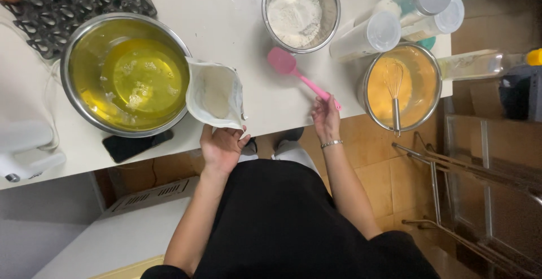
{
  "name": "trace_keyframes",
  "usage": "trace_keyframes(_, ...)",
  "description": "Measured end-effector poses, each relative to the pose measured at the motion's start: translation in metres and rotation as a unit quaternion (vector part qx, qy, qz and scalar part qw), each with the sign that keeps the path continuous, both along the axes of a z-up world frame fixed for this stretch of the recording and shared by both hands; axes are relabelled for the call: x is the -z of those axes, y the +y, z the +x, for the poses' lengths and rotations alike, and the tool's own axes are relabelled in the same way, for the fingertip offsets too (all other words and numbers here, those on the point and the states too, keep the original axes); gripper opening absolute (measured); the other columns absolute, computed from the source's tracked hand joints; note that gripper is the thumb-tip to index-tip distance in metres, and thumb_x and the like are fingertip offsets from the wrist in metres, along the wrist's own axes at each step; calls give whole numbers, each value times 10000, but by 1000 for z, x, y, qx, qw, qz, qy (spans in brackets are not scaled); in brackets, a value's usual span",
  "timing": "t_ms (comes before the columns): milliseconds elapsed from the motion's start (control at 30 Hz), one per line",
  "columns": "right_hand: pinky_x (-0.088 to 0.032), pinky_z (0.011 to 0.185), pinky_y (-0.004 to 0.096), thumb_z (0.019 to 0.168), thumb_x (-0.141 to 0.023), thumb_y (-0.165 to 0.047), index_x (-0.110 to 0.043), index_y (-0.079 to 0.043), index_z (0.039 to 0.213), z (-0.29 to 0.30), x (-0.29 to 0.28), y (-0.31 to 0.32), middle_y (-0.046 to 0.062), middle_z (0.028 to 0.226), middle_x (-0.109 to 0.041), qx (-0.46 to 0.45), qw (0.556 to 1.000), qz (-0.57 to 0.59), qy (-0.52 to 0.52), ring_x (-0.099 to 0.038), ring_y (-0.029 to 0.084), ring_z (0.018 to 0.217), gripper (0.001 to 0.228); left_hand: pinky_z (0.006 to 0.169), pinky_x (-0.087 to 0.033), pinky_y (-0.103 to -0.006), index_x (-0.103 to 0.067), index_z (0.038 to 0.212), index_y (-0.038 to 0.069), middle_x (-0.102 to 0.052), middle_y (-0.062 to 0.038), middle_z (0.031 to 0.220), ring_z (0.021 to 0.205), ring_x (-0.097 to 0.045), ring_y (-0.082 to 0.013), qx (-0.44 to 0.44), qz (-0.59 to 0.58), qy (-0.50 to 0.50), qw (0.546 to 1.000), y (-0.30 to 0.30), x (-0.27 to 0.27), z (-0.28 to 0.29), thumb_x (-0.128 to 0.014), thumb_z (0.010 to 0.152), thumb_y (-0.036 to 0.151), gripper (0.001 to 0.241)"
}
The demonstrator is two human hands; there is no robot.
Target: Measuring and preparing ingredients for baking.
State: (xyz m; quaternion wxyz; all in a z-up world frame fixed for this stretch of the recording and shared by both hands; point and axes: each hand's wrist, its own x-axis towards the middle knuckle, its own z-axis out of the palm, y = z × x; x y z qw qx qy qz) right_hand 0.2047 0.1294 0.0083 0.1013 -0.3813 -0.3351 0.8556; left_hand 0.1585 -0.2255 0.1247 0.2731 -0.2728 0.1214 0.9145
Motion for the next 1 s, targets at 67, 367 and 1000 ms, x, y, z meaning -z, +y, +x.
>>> trace_keyframes(67, -522, 637, 287, 1044, -584, -422, -635, -161, 1242, -2, 10, 5, 13, 965, -717, -14, 1000, -12, -6, -653, 147, 796, 332, 830, -621, -466, -588, 1307, -42, -698, -165, 1113, 993, -684, -309, -3, 2, 0, 1000, -2, 2, 2, -446, 1040, 513, 632)
trace_keyframes(367, -567, 721, 304, 1042, -480, -454, -616, -64, 1244, -8, -25, 5, 93, 1086, -751, -85, 988, -37, -125, -707, 193, 854, 459, 801, -617, -490, -617, 1246, -19, -717, -144, 1032, 964, -698, -318, -10, -15, -18, 1000, 2, 17, 7, -442, 992, 545, 643)
trace_keyframes(1000, -571, 710, 383, 792, -734, 17, -724, -102, 1036, -95, -212, -139, 66, 1014, -747, -395, 519, 714, 254, -714, 274, 868, 271, 899, -595, -374, -672, 1186, 13, -704, -140, 1092, 1019, -686, -230, 51, -598, 306, 739, -45, 32, -45, -609, 1067, 134, 181)
